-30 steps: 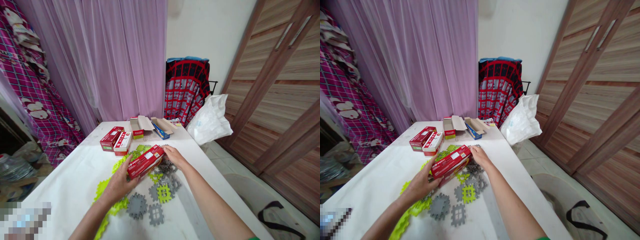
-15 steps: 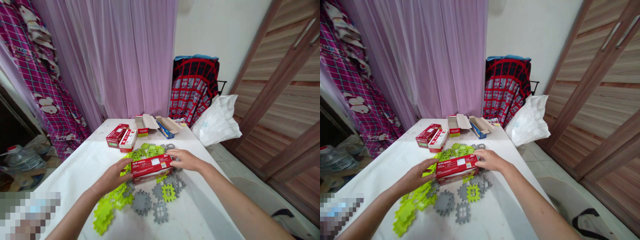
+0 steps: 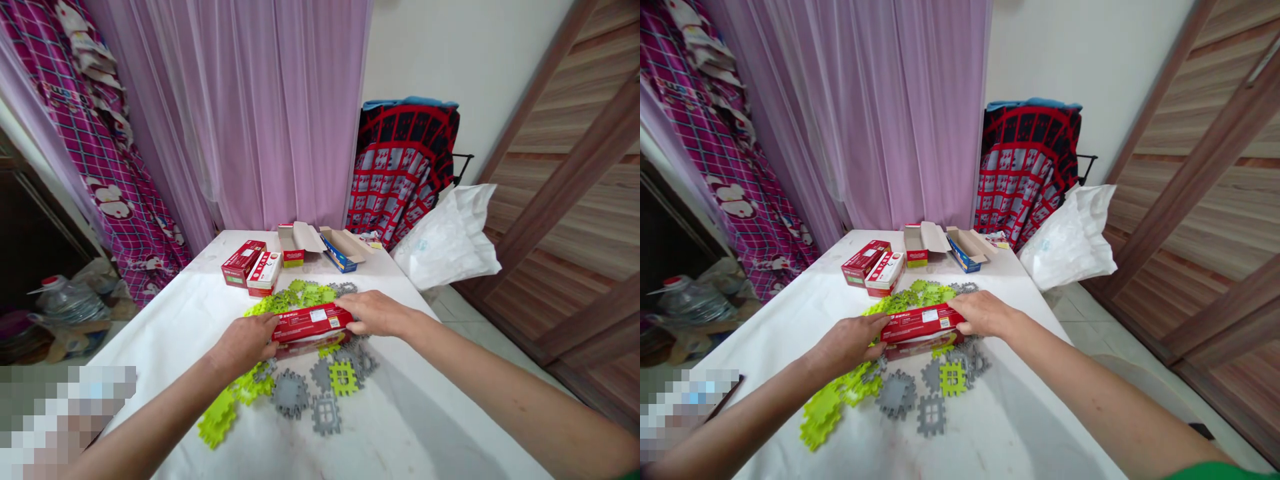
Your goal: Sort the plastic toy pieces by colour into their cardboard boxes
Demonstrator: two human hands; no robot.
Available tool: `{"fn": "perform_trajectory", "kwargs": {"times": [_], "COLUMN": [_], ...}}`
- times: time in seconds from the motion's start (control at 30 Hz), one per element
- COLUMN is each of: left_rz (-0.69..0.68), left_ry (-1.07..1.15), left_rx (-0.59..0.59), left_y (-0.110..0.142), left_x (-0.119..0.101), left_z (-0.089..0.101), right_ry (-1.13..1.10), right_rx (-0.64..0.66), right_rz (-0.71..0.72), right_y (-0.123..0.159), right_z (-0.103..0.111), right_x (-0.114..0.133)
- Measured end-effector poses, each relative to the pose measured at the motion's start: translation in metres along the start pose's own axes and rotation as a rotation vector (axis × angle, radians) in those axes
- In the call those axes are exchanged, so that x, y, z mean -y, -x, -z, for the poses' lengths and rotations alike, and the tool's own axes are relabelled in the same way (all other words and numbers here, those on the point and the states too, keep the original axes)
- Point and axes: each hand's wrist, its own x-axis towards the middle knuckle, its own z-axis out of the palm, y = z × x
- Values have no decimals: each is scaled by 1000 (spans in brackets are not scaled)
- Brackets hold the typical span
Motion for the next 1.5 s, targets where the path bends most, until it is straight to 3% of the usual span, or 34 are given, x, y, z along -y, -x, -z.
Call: {"fn": "perform_trajectory", "kwargs": {"times": [0.2,0.37,0.77,1.2,1.37,1.5], "left_rz": [24,28,-4,50,-30,-23], "left_ry": [-134,-162,-74,-31,47,91], "left_rx": [5,-18,-22,-2,38,28], "left_y": [0,3,-4,-9,-12,-11], "left_x": [-14,-16,0,0,16,21], "left_z": [-7,-12,-7,-5,3,-2], "right_ry": [284,340,232,91,-42,-97], "right_rx": [11,-3,-92,-264,-238,-216], "right_rz": [5,20,85,-36,-71,-115], "right_y": [-5,-6,-5,-5,-2,5], "right_z": [-6,-10,-20,-46,-43,-42], "right_x": [10,11,-5,-8,-9,-8]}}
